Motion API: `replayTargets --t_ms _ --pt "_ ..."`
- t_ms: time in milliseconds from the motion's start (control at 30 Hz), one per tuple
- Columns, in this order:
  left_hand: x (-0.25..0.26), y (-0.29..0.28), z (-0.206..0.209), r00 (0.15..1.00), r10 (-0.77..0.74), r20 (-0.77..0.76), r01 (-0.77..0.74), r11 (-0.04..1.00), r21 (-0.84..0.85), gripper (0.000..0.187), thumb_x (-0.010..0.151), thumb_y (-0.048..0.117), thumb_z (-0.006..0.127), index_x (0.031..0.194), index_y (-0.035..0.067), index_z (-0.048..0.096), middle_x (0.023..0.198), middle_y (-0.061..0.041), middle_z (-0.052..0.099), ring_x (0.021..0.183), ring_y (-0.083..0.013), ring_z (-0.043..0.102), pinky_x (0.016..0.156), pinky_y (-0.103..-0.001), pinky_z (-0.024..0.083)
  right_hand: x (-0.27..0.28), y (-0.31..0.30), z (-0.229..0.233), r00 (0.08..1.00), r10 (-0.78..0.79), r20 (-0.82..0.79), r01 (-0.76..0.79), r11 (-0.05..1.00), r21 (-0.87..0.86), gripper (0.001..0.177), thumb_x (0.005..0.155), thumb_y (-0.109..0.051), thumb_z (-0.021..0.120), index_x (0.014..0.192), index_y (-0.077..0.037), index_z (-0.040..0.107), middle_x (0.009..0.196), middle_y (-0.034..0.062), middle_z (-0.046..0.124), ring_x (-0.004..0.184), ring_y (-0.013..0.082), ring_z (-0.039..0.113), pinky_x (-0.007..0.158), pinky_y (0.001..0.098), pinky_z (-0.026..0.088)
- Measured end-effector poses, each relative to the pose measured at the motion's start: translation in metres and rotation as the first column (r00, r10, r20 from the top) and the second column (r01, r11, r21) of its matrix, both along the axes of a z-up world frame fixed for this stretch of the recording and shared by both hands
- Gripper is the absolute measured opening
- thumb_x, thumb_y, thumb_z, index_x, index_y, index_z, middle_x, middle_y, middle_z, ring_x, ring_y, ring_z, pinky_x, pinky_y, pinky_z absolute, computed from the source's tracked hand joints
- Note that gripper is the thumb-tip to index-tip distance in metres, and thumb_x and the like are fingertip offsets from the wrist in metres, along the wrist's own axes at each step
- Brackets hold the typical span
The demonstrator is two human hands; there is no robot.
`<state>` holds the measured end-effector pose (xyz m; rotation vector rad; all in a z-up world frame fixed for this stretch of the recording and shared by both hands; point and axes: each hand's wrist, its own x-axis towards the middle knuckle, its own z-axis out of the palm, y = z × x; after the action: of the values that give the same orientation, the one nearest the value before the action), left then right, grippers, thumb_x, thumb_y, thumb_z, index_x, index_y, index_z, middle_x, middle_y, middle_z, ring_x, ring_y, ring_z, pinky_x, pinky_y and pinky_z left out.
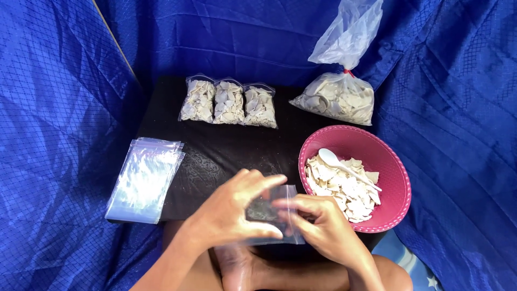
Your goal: Packaging food flakes into small plastic bags using a spoon and manual handling.
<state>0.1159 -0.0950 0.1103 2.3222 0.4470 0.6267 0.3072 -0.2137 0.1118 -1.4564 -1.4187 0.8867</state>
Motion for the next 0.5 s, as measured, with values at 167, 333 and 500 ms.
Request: replayTargets --t_ms 167,333,500 --pt "-0.015 0.026 -0.037 0.955 0.266 0.130 -0.129 0.769 -0.626 0.093 0.069 0.024 0.085 0.151 0.009 0.042 0.106 -0.011 0.068 0.085 -0.0167 0.063 0.075 -0.029 0.053 0.005 -0.004 -0.003 0.995 -0.056 -0.082 0.055 0.998 -0.011 0.060 0.077 -0.001 0.083 0.135 -0.005 0.070 0.073 0.0039 0.072 0.058 0.0076 0.058 0.050 0.0211 0.047" --pt "-0.018 0.019 -0.059 0.886 0.353 0.300 -0.005 0.655 -0.756 0.077 0.087 0.008 0.071 0.154 0.000 0.034 0.083 -0.015 0.070 0.056 -0.0124 0.059 0.045 -0.021 0.046 0.000 -0.002 -0.004 0.996 -0.088 -0.013 0.088 0.995 -0.047 0.071 0.073 -0.005 0.087 0.140 -0.007 0.064 0.083 0.0064 0.078 0.063 0.0092 0.066 0.055 0.0220 0.054" --pt "-0.020 0.016 -0.061 0.862 0.402 0.308 -0.023 0.638 -0.769 0.062 0.091 0.001 0.067 0.149 0.001 0.045 0.079 -0.013 0.072 0.043 -0.0087 0.050 0.039 -0.021 0.040 -0.003 -0.002 -0.009 0.978 -0.033 0.204 0.035 0.999 -0.004 0.032 0.079 0.000 0.066 0.100 -0.010 0.087 0.061 0.0010 0.063 0.050 0.0099 0.046 0.044 0.0260 0.040"
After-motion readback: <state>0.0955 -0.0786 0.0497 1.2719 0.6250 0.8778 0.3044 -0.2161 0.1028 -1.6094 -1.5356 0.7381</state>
